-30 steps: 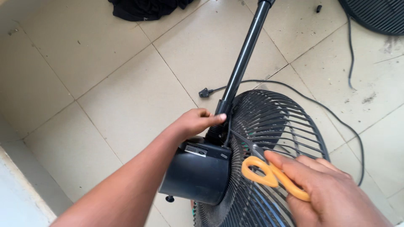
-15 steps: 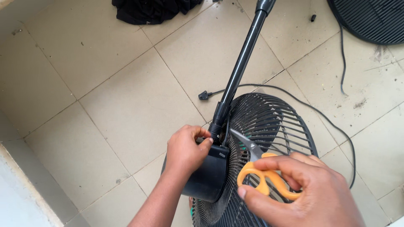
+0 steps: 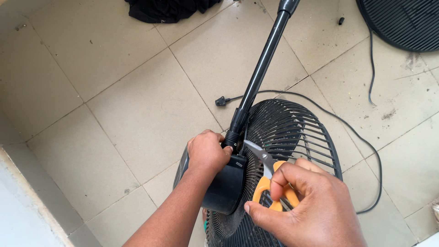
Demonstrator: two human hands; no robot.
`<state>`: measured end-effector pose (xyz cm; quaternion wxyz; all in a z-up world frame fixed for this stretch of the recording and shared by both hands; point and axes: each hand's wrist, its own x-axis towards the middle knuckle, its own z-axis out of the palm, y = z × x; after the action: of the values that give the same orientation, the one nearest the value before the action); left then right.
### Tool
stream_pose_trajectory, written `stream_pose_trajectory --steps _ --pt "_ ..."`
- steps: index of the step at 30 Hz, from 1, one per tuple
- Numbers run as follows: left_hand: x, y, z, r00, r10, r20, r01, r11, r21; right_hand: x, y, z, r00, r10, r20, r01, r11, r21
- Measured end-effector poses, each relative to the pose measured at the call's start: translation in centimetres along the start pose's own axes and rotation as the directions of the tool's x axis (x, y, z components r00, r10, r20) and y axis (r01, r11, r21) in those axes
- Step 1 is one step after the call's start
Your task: The person uses scissors to cut zip ties securing a fan's front grille and stand. They remove the grille, then cut additional ties at the motor housing and stand joint, detaching components of the fan.
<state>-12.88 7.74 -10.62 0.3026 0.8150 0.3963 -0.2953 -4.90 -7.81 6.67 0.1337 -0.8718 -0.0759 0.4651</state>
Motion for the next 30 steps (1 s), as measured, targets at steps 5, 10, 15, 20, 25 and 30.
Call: stream_pose_trajectory --steps 5,10,15,20,25,30 --pt "-0.4 0.6 -0.1 1.000 0.001 -0.015 -0.001 1.000 0.006 0.3 2.2 0.9 0.966 -0.231 -0.116 0.257 0.909 0.328" --pt "-0.2 0.5 -0.1 1.000 -0.005 0.006 0.005 1.000 0.023 0.6 2.4 1.3 0.989 -0.149 -0.014 0.144 0.928 0.343" --pt "-0.4 0.6 -0.1 0.999 -0.041 0.029 0.039 0.997 0.067 0.6 1.8 1.3 0.996 -0.093 0.003 0.088 0.959 0.271" --pt "-0.3 0.8 -0.3 0.998 -0.049 0.051 0.046 0.997 0.065 0.6 1.4 1.2 0.997 -0.080 0.014 0.074 0.965 0.253" --pt "-0.2 1.2 -0.5 0.995 -0.074 0.062 0.069 0.994 0.084 0.7 1.7 1.1 0.993 -0.119 -0.001 0.114 0.949 0.295" --pt "-0.1 1.9 -1.3 0.975 -0.156 0.158 0.141 0.985 0.104 0.7 1.6 1.1 0.997 -0.078 0.026 0.067 0.954 0.292"
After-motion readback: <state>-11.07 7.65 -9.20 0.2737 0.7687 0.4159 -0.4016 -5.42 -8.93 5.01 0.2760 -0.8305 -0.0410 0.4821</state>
